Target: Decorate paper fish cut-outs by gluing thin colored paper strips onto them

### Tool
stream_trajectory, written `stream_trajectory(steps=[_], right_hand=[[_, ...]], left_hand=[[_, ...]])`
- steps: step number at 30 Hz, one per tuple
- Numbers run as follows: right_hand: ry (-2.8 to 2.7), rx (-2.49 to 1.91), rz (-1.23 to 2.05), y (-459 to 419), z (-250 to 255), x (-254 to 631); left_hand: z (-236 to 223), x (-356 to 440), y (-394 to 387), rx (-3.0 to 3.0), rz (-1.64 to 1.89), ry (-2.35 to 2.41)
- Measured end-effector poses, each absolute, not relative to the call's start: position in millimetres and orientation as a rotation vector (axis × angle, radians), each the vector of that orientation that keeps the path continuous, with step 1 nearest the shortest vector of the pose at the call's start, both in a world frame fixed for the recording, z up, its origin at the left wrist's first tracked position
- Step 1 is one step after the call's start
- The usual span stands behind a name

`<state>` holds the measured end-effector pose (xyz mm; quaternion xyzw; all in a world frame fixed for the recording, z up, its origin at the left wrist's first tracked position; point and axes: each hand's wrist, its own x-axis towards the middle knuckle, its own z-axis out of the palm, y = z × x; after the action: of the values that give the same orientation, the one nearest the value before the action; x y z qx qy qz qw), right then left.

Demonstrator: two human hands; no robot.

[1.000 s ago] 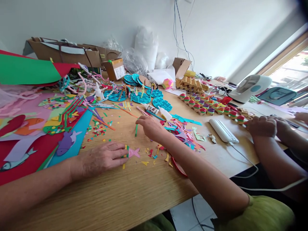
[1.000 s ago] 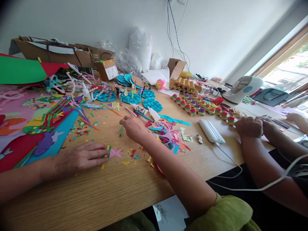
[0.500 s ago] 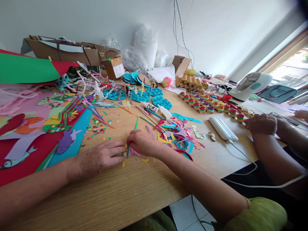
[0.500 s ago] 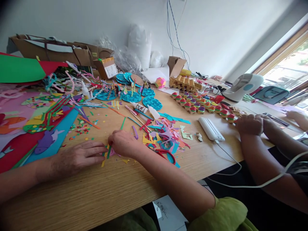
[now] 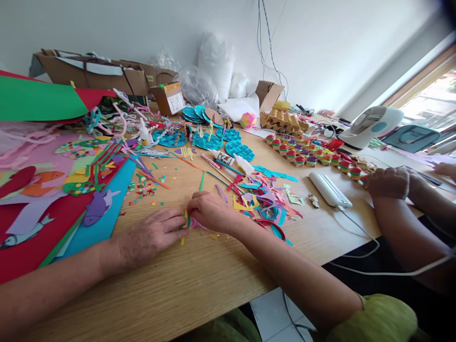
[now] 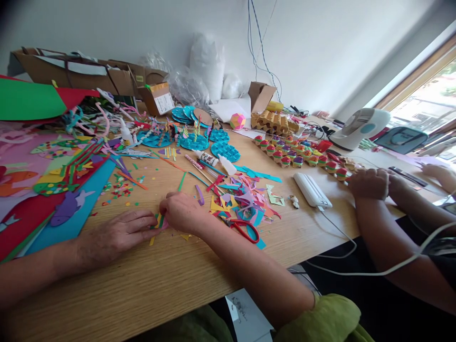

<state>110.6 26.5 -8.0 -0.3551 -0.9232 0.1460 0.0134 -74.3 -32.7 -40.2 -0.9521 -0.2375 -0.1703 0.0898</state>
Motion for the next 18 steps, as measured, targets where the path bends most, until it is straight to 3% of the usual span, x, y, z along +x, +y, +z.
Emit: stream_trajectory(steps=[18], right_hand=[[-2.908, -1.107, 0.465, 27.2, -8.5, 109.0]], left_hand=[[-40.3, -75.3, -37.5, -2.975, -0.462, -0.875]])
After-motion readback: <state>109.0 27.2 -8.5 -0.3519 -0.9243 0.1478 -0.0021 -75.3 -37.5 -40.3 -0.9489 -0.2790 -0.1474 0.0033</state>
